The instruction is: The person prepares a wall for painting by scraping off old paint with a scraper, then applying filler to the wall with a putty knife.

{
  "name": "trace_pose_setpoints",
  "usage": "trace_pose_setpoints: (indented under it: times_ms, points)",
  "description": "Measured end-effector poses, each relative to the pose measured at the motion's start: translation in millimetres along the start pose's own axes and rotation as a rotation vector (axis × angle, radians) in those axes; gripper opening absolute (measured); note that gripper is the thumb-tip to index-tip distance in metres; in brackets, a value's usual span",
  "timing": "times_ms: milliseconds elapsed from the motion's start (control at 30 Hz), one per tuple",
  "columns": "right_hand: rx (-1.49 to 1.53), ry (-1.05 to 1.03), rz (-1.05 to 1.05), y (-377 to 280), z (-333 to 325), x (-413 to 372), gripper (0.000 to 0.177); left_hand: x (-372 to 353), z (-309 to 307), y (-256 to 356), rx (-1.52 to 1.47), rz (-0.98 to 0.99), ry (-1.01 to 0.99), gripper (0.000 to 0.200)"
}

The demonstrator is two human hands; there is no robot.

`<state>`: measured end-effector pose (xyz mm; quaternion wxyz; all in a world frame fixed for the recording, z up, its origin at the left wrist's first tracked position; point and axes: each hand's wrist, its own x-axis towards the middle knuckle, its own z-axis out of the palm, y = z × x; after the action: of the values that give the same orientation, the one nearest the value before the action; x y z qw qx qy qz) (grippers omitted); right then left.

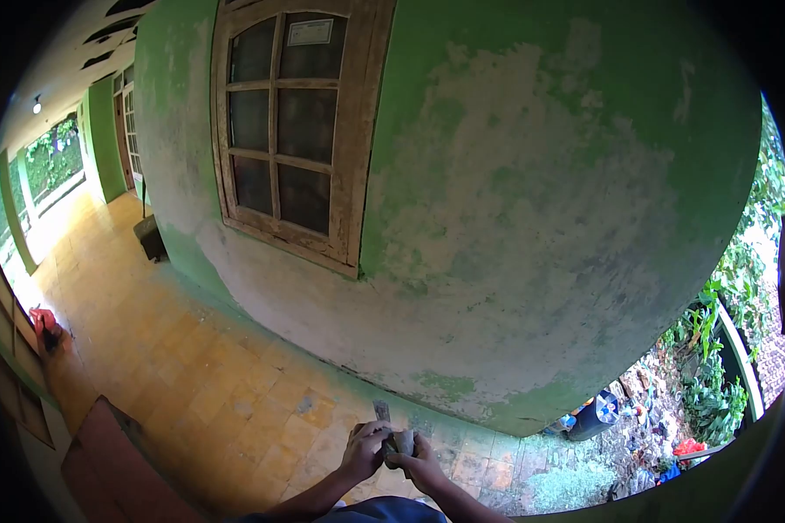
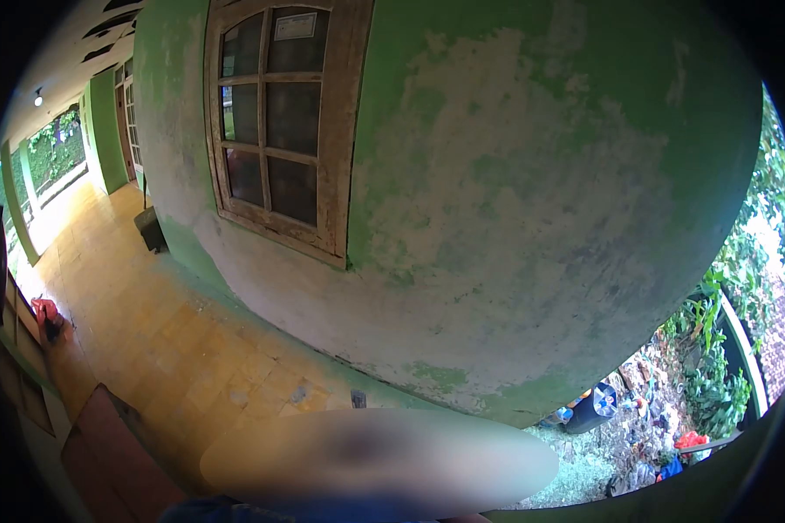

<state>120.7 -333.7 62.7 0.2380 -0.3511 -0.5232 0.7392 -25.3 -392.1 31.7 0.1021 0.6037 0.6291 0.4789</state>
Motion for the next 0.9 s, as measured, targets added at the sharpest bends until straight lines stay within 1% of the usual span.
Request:
trace_pose_setpoints:
  times_ms: [33, 100, 133, 167, 233, 267, 300, 367, 400, 433, 500, 533, 567, 633, 667, 700, 733, 767, 800, 833, 900]
  points:
    - [0.000, 0.000, 0.011, 4.1, 6.4, -0.1, 0.044, -3.8, -2.7, -4.7, -0.002, -0.011, -0.002, 0.030]
    - [0.066, 0.019, 0.002, 11.6, 19.5, 1.3, 0.046, -9.5, -7.8, -14.9, -0.152, -0.014, 0.135, 0.031]
    - [0.064, 0.026, -0.003, 14.4, 26.0, 1.4, 0.047, -12.9, -14.3, -18.2, -0.187, -0.026, 0.122, 0.041]
    - [0.067, 0.024, 0.010, 15.6, 31.6, 0.8, 0.047, -16.2, -18.2, -18.8, -0.186, -0.039, 0.119, 0.041]
    - [0.111, 0.067, 0.000, 15.9, 43.3, 0.7, 0.047, -23.3, -25.0, -21.7, -0.473, -0.247, 0.223, 0.042]
    - [0.094, 0.062, -0.030, 19.4, 45.8, 3.8, 0.046, -31.2, -19.9, -37.8, -0.551, -0.282, 0.223, 0.044]
    - [0.098, 0.060, -0.023, 16.2, 49.9, 3.8, 0.046, -32.0, -23.8, -34.9, -0.546, -0.288, 0.223, 0.044]
    - [0.007, 0.016, -0.077, 4.4, 56.6, 5.1, 0.045, -28.6, -25.6, -24.6, -0.798, -0.419, 0.161, 0.046]
    - [-0.011, 0.008, -0.092, 3.4, 56.9, 7.3, 0.043, -21.4, -31.2, -6.3, -0.843, -0.531, 0.145, 0.044]
    - [-0.017, -0.002, -0.087, 5.5, 56.0, 11.2, 0.043, -20.3, -27.8, -10.2, -0.843, -0.534, 0.158, 0.044]
    - [-0.003, -0.010, -0.158, 10.9, 52.3, 24.1, 0.041, -9.8, -21.9, -20.2, -1.019, -0.643, 0.001, 0.035]
    - [-0.006, -0.023, -0.164, 11.4, 49.5, 29.5, 0.041, -2.7, -20.7, -20.9, -1.096, -0.679, -0.004, 0.023]
    - [0.030, -0.025, -0.214, 11.8, 45.5, 35.0, 0.039, 4.9, -18.6, -19.6, -1.091, -0.669, 0.006, 0.023]
    - [0.072, -0.035, -0.273, 0.8, 38.1, 47.1, 0.037, 20.6, -13.9, -17.7, -1.200, -0.707, 0.079, 0.017]
    - [-0.004, -0.014, -0.216, -6.0, 30.6, 49.6, 0.035, 26.2, -7.4, -26.3, -1.138, -0.617, 0.063, 0.013]
    - [-0.077, 0.010, -0.158, -12.1, 23.4, 53.7, 0.032, 35.8, -3.5, -31.9, -1.126, -0.613, 0.061, 0.013]
    - [-0.071, 0.041, -0.170, -3.7, 11.8, 66.5, 0.030, 46.8, 1.3, -36.4, -1.004, -0.556, 0.094, 0.013]
    - [-0.057, 0.040, -0.181, -2.5, 3.2, 77.1, 0.030, 59.5, 5.9, -40.2, -0.880, -0.494, 0.124, 0.012]
    - [0.037, 0.094, -0.176, -2.3, -5.2, 85.7, 0.031, 79.5, 4.6, -29.6, -0.963, -0.416, 0.211, 0.011]
    - [0.131, 0.148, -0.175, -4.2, -15.0, 95.2, 0.032, 100.5, -0.5, -29.6, -0.947, -0.407, 0.199, 0.011]
    - [0.157, 0.169, -0.210, -8.3, -43.1, 116.5, 0.032, 145.9, -14.9, -30.0, -0.873, -0.347, 0.208, 0.016]
